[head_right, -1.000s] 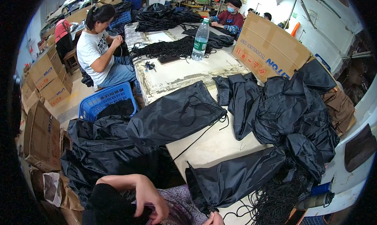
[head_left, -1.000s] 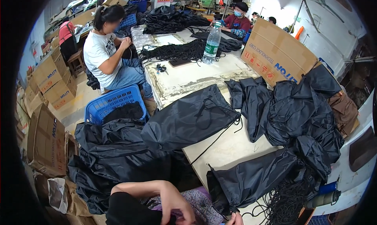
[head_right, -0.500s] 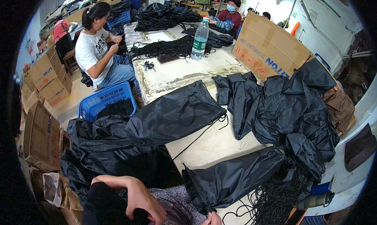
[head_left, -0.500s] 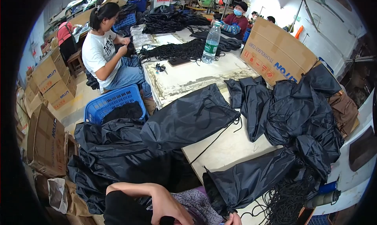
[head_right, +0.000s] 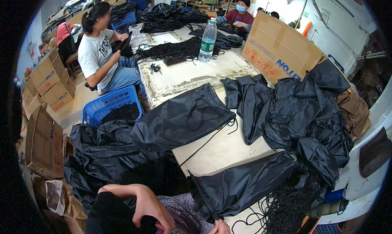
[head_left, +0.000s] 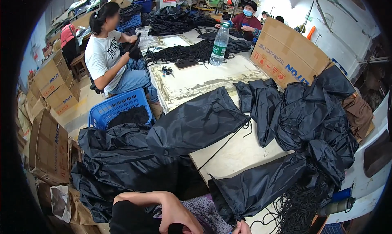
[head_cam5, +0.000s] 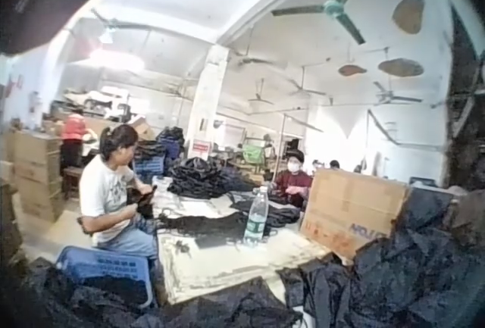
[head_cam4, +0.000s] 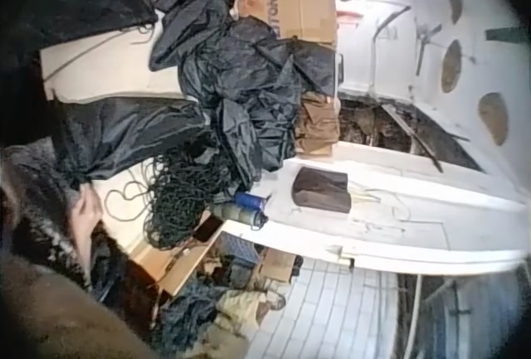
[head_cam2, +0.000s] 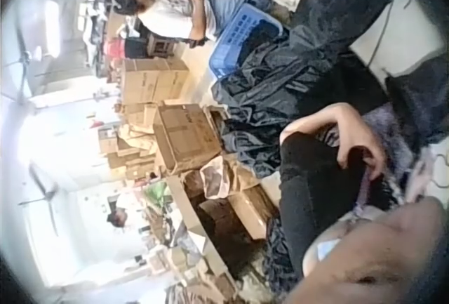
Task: The person is sorting and preparing black fabric bags and organizing black cords.
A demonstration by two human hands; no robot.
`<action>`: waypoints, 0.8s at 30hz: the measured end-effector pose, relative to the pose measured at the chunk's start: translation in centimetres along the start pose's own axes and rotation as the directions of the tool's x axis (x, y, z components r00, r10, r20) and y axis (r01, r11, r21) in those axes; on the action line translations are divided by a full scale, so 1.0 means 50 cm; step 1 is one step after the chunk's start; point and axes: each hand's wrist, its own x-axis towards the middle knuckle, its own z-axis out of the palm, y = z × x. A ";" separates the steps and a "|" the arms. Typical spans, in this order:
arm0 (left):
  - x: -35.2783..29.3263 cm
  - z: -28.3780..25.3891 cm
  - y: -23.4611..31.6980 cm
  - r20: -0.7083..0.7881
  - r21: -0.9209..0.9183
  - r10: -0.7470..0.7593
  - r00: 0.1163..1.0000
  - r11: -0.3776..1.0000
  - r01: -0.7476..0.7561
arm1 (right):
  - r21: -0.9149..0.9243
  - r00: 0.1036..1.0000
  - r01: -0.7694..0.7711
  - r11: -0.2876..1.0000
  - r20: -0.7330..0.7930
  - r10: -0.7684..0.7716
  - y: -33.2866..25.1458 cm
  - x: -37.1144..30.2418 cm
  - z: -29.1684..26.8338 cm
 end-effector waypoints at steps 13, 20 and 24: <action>0.000 -0.004 -0.016 0.031 -0.044 -0.024 0.999 0.999 0.026 | -0.010 0.999 -0.026 1.000 0.042 0.026 -0.001 0.000 0.002; 0.001 -0.007 -0.015 0.045 -0.056 -0.035 0.998 0.998 0.038 | -0.010 0.999 -0.008 1.000 0.052 0.009 0.002 -0.001 0.003; 0.000 -0.006 -0.020 0.038 -0.043 -0.016 0.999 0.999 0.018 | -0.010 0.997 -0.022 1.000 0.074 0.023 0.000 -0.001 0.002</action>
